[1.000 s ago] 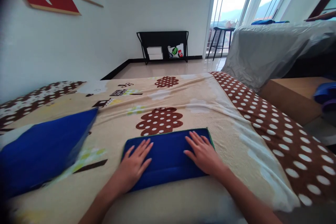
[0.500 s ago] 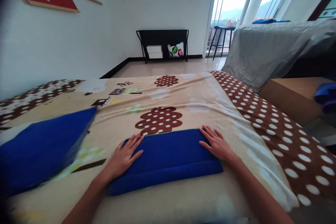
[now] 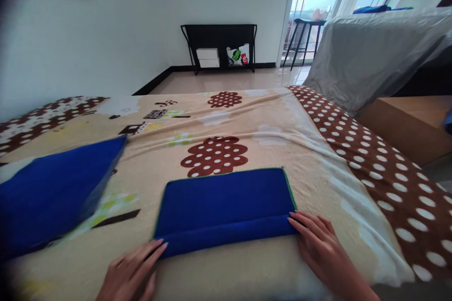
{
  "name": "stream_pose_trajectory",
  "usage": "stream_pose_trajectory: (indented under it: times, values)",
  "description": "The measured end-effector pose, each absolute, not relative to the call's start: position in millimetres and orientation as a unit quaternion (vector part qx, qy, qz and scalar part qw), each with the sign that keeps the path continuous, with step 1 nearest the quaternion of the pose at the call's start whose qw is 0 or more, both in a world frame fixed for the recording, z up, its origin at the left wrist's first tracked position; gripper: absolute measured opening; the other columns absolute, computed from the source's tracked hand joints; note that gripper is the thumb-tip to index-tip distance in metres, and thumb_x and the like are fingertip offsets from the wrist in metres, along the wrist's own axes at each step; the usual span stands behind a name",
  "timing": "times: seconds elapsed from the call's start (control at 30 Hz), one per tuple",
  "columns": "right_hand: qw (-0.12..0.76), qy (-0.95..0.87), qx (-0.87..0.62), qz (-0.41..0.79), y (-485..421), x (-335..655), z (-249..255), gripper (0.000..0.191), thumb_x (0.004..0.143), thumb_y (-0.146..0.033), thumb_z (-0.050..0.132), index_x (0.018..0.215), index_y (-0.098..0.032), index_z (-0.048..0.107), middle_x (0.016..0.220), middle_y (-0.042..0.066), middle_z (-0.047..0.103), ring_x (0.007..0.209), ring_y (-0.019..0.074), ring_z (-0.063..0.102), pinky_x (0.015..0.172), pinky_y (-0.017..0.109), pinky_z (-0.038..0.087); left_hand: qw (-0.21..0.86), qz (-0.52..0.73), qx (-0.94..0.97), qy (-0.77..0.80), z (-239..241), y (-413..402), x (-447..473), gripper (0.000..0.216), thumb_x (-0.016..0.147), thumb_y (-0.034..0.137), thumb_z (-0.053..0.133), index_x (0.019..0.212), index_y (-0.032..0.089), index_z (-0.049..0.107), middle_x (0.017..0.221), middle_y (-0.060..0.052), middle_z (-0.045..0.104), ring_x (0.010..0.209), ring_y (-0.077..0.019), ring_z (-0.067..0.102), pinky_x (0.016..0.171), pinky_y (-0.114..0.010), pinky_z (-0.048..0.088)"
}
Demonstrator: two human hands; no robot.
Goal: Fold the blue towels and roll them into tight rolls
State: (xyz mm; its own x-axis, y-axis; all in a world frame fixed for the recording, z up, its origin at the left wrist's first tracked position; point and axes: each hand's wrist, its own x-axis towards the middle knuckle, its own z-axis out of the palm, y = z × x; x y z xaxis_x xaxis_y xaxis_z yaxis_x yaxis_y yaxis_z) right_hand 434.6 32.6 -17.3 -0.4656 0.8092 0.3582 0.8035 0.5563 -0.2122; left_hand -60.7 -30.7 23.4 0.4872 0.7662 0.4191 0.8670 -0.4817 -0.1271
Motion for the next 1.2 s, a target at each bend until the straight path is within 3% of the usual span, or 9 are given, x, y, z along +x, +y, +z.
stream_pose_trajectory:
  times: [0.37, 0.67, 0.8, 0.97, 1.2]
  values:
    - [0.261, -0.832, -0.489, 0.001, 57.5, 424.7, -11.1, 0.034, 0.09, -0.025, 0.051, 0.12, -0.029, 0.067, 0.114, 0.004, 0.07, 0.112, 0.0215, 0.063, 0.094, 0.04, 0.048, 0.169, -0.208, -0.805, -0.529, 21.1, 5.2, -56.0, 0.031, 0.081, 0.014, 0.05, 0.109, 0.022, 0.061, 0.099, -0.005, 0.072, 0.092, -0.0216, 0.066, 0.092, -0.038, 0.038]
    - [0.207, -0.852, -0.481, 0.02, 26.1, 425.7, -6.5, 0.031, 0.091, -0.024, 0.05, 0.118, -0.029, 0.065, 0.119, 0.003, 0.067, 0.117, 0.0231, 0.057, 0.099, 0.041, 0.042, 0.165, -0.167, -0.791, -0.565, 11.9, -31.4, -65.9, 0.029, 0.081, 0.018, 0.045, 0.1, 0.024, 0.066, 0.096, -0.007, 0.073, 0.093, -0.0246, 0.066, 0.089, -0.044, 0.036]
    - [0.246, -0.823, -0.507, -0.065, 25.7, 386.8, -4.1, 0.045, 0.087, -0.016, 0.047, 0.129, -0.025, 0.059, 0.136, 0.006, 0.058, 0.126, 0.0257, 0.053, 0.103, 0.045, 0.038, 0.221, -0.163, -0.754, -0.597, 17.7, -24.8, -21.0, 0.044, 0.076, 0.013, 0.049, 0.116, 0.024, 0.065, 0.127, -0.012, 0.067, 0.109, -0.0267, 0.062, 0.093, -0.047, 0.033]
    - [0.203, -0.901, -0.383, -0.037, 16.6, 309.1, 9.7, 0.073, 0.081, -0.006, 0.04, 0.152, -0.019, 0.034, 0.153, 0.003, 0.04, 0.142, 0.0195, 0.037, 0.112, 0.039, 0.035, 0.176, -0.149, -0.855, -0.465, 27.9, -13.5, 58.4, 0.075, 0.067, 0.006, 0.045, 0.141, 0.015, 0.048, 0.149, -0.007, 0.051, 0.139, -0.0212, 0.042, 0.11, -0.039, 0.028]
    - [0.19, -0.904, -0.37, -0.1, 6.2, 327.9, -0.2, 0.064, 0.091, -0.012, 0.046, 0.153, -0.018, 0.031, 0.154, 0.002, 0.038, 0.143, 0.0177, 0.035, 0.116, 0.037, 0.032, 0.201, -0.154, -0.875, -0.413, 14.9, -24.7, 45.2, 0.061, 0.082, 0.011, 0.047, 0.143, 0.009, 0.046, 0.147, -0.008, 0.052, 0.142, -0.0196, 0.039, 0.118, -0.035, 0.024]
